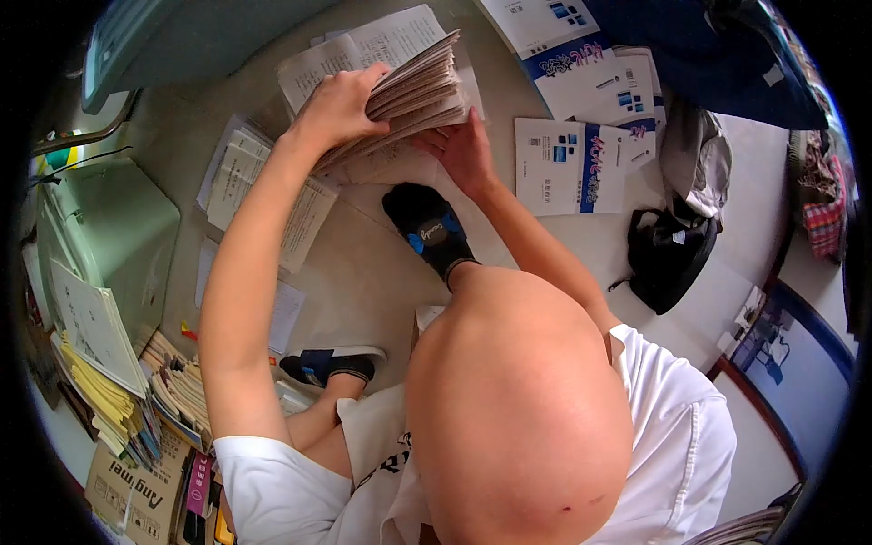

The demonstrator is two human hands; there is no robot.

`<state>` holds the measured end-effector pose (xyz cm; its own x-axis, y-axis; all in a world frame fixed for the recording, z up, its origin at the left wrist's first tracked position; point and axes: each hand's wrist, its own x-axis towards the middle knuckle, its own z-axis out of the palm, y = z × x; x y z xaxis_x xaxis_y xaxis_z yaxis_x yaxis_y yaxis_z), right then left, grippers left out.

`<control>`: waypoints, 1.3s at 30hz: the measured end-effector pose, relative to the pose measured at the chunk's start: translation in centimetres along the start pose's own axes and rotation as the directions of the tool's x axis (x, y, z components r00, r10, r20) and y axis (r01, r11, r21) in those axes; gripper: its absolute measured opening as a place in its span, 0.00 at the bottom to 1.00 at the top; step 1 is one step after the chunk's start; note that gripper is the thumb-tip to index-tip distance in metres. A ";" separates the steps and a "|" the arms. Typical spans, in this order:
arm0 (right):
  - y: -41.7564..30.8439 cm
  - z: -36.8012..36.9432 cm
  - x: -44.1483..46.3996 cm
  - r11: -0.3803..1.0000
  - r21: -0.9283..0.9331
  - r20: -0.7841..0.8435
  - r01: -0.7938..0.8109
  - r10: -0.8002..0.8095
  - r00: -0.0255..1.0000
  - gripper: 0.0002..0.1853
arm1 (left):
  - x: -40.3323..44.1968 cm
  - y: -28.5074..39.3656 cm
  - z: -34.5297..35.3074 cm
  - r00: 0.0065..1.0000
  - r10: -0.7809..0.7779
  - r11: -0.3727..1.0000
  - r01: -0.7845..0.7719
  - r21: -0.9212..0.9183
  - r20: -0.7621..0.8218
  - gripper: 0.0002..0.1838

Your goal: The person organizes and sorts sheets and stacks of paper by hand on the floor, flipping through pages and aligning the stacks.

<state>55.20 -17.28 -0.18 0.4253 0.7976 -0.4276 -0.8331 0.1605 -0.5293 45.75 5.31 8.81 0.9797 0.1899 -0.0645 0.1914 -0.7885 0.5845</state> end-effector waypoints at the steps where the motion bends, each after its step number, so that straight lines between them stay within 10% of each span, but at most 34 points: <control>1: 0.1 -0.3 0.2 1.000 -0.008 -0.015 -0.014 0.013 1.000 0.36 | -0.1 0.0 0.0 1.000 -0.001 1.000 0.001 -0.007 0.004 0.38; 7: 4.4 -1.1 2.6 1.000 0.009 -0.201 0.018 -0.016 0.980 0.20 | -0.1 0.3 -0.3 1.000 -0.021 0.999 0.022 -0.029 0.017 0.38; 15: 8.7 -0.1 5.1 0.998 0.054 -0.123 -0.021 0.027 0.992 0.23 | -2.1 1.2 2.1 0.996 -0.085 0.996 0.085 -0.012 -0.004 0.44; 18: 7.8 1.4 4.0 1.000 0.002 -0.143 -0.021 0.021 0.989 0.24 | -4.2 1.4 5.3 0.982 -0.002 0.934 0.069 0.350 -0.187 0.54; 28: 8.3 1.6 4.6 0.992 -0.094 -0.185 0.087 -0.103 0.977 0.20 | -3.6 1.3 7.2 0.961 0.073 0.831 0.089 0.549 -0.267 0.54; 39: 5.9 0.7 2.8 0.938 -0.284 -0.387 -0.200 0.079 0.919 0.18 | 1.3 -2.3 -4.6 0.994 0.069 0.975 -0.048 0.218 -0.087 0.51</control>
<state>51.26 -13.68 -4.01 0.4621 0.5201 -0.7183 -0.7661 -0.1740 -0.6188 46.28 10.06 11.08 0.9815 0.1856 0.0463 0.1525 -0.9054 0.3963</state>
